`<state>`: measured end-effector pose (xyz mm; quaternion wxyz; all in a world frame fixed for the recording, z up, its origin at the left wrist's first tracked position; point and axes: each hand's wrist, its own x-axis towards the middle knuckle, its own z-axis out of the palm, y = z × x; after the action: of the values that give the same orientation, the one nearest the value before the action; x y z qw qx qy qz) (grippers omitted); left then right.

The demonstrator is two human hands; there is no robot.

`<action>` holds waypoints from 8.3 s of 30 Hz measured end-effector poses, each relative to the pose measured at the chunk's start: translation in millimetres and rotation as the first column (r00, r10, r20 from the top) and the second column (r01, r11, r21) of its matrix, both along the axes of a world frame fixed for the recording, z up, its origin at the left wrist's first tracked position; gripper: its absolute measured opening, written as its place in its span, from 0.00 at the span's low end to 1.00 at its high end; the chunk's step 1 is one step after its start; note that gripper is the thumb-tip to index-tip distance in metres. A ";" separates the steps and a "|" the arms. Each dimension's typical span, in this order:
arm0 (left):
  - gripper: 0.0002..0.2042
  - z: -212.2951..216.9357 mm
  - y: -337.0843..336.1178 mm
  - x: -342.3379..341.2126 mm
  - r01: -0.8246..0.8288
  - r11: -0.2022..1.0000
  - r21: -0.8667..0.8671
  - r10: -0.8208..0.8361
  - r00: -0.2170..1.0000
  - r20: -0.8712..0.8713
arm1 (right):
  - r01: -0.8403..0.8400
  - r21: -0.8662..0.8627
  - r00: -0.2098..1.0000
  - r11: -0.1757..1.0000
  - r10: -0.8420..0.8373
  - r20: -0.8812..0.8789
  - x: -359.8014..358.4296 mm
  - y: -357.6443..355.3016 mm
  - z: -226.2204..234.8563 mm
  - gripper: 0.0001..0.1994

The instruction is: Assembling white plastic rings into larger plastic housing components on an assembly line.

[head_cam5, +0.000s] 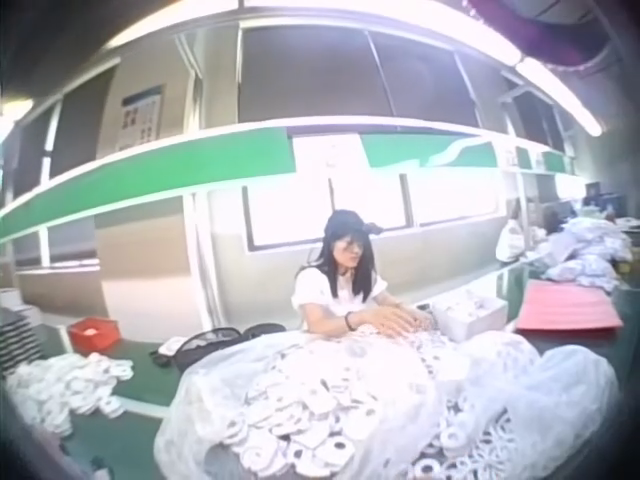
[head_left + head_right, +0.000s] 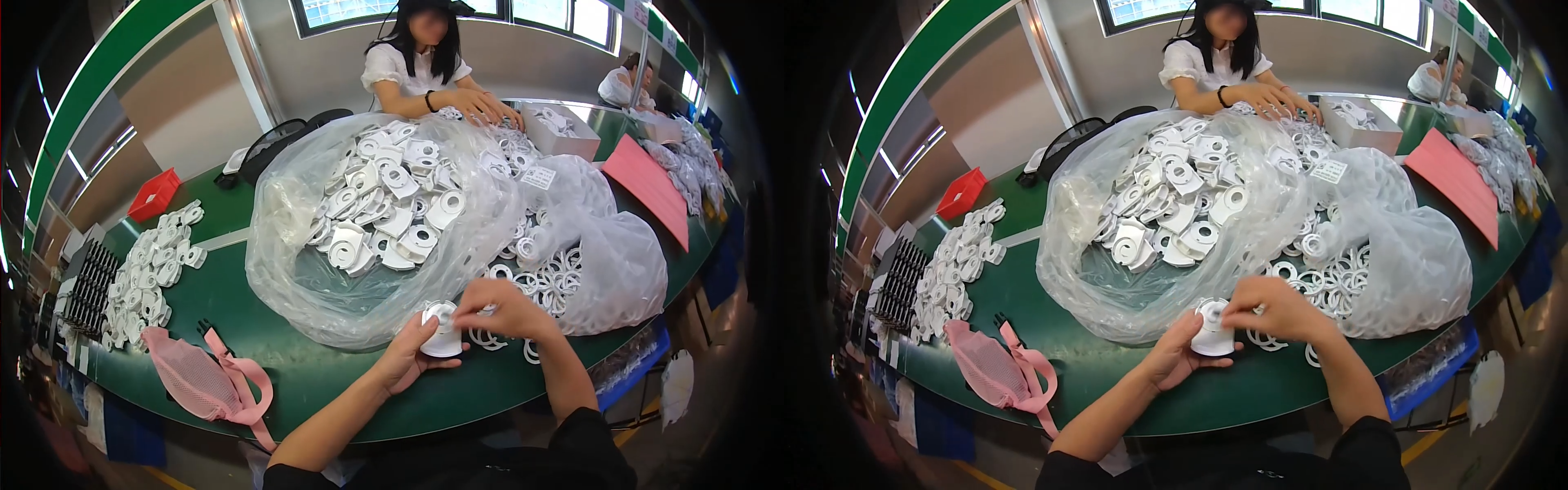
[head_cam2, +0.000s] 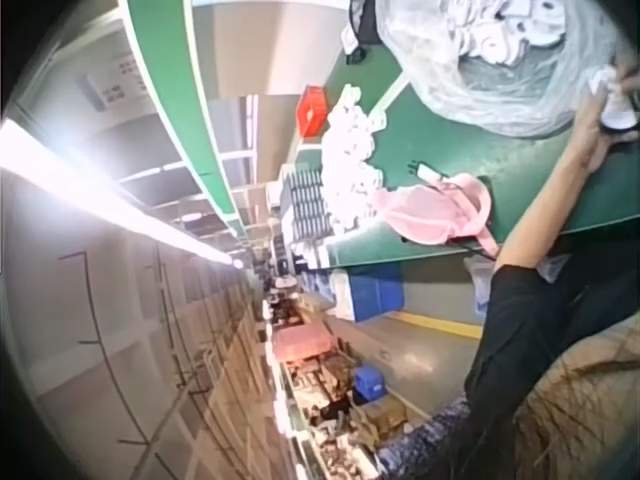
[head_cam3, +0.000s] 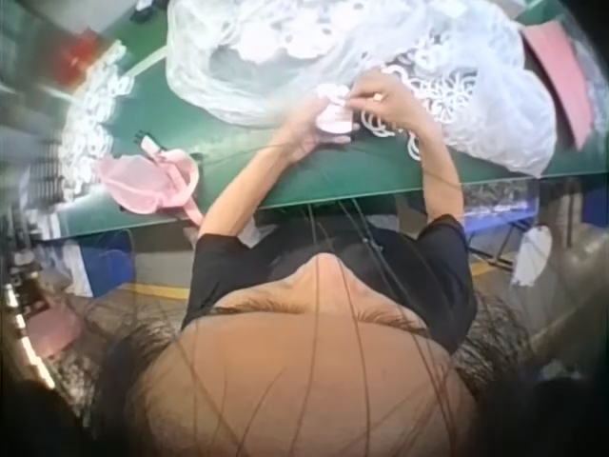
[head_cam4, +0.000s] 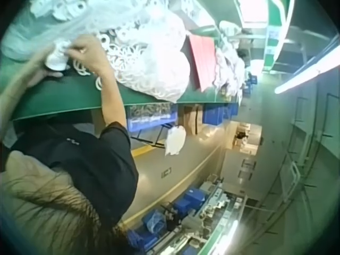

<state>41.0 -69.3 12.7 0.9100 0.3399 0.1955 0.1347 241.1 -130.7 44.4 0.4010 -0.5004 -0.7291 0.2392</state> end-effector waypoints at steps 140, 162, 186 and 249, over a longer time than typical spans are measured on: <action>0.22 -26.3 -1.9 2.9 -0.258 0.328 0.909 0.479 0.874 0.076 | -0.008 -0.366 0.626 0.930 -0.281 -0.727 -34.2 14.0 -38.7 0.07; 0.21 -12.9 29.4 -10.2 -0.397 0.474 0.786 0.502 0.855 0.129 | 0.100 -0.311 0.897 0.945 -0.221 -0.383 -31.4 14.0 -42.3 0.17; 0.24 -7.2 37.5 -1.1 0.205 -0.385 0.900 0.469 0.883 0.000 | 0.300 -0.004 0.937 0.954 -0.296 -0.186 -32.1 8.9 -32.6 0.13; 0.14 -25.1 29.6 1.1 -0.009 -0.445 0.896 -0.006 1.000 0.007 | 0.784 0.007 0.514 0.620 -0.656 0.553 63.1 136.9 -23.4 0.38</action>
<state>42.1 -39.6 -12.5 0.1912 0.9517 -0.0149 0.2398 304.2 6.2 21.0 0.1932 -0.8476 -0.4942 -0.0029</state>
